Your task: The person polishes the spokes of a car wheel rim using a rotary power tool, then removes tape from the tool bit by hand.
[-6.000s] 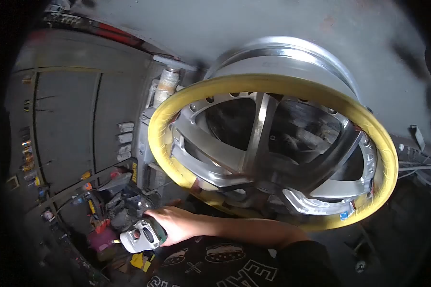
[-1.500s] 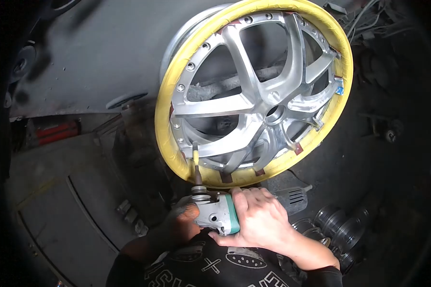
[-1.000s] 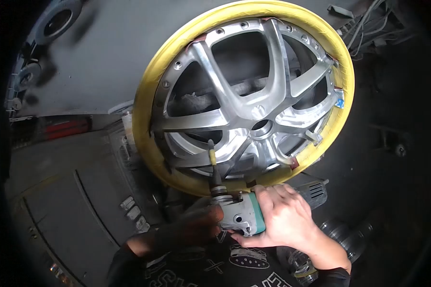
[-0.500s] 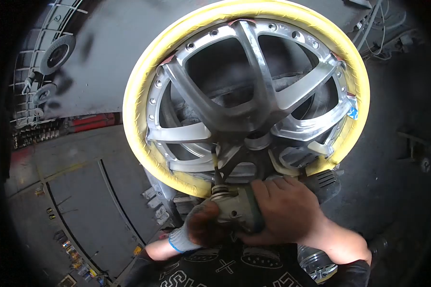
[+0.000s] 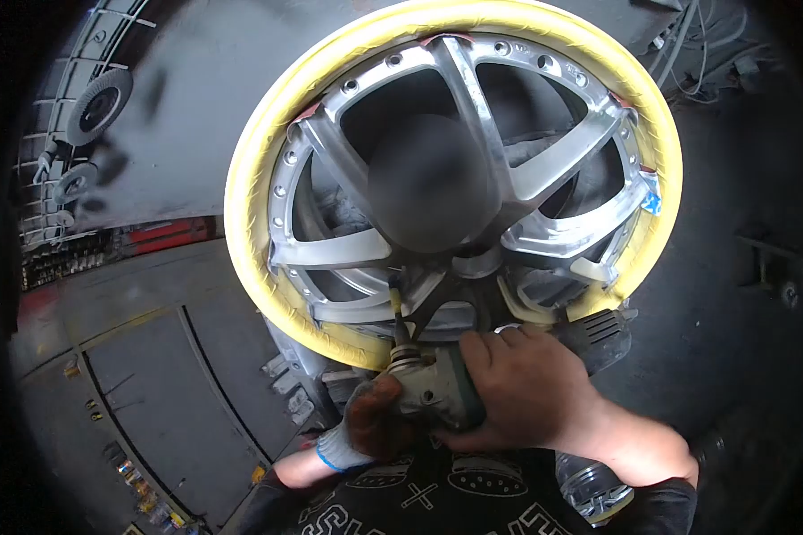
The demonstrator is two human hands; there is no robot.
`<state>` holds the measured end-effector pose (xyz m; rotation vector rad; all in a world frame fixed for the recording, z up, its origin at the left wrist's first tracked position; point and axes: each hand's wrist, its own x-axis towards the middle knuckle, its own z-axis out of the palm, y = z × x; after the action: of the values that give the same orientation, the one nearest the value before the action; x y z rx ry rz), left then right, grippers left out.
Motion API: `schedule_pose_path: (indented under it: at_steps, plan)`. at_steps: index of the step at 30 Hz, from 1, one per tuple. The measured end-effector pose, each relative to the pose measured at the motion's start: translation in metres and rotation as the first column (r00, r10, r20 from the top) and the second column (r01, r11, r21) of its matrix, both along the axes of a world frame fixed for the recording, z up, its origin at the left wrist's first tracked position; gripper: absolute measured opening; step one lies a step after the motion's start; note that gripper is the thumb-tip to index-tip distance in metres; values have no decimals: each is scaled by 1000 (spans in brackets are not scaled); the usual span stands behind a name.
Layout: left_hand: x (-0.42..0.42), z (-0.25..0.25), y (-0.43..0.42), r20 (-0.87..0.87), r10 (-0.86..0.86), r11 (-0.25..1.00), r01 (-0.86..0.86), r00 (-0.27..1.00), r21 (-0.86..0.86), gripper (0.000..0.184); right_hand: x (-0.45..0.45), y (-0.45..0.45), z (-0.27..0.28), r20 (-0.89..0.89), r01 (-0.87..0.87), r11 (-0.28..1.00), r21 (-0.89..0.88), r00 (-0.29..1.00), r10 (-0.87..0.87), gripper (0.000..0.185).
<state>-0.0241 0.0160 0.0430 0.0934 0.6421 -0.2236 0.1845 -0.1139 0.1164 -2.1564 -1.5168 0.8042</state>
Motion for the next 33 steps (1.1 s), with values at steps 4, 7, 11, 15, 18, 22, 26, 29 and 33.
schedule_pose_path:
  at_steps: [4,7,11,15,18,22,26,29,33]
  plan:
    - [6,22,17,35,-57,997,55,998,51,65,-14,8,14,-53,36,989,-144,998,-44,78]
    - [-1,21,29,60,-134,991,135,989,-6,62,-30,14,20,-47,62,980,-192,996,-72,82]
    - [-23,17,53,174,-458,776,296,872,556,57,-54,23,23,77,36,987,-156,997,-24,90]
    - [-26,9,68,184,-191,950,228,964,-211,54,-79,44,26,94,101,984,-144,992,-88,86]
    - [-37,5,78,204,-139,955,185,969,-231,49,-94,61,29,89,136,981,-136,988,-125,83]
    - [-59,-17,90,248,-113,963,167,962,-210,44,-112,77,27,79,166,978,-127,985,-157,82]
    - [-68,-13,111,193,-182,974,203,964,-98,42,-123,85,21,72,183,978,-96,982,-177,84]
    - [-67,-11,119,171,-248,967,254,954,-13,40,-122,83,18,75,189,980,-66,980,-184,85]
    - [-55,-5,114,145,-385,921,369,911,128,37,-111,68,22,94,200,980,0,975,-200,85]
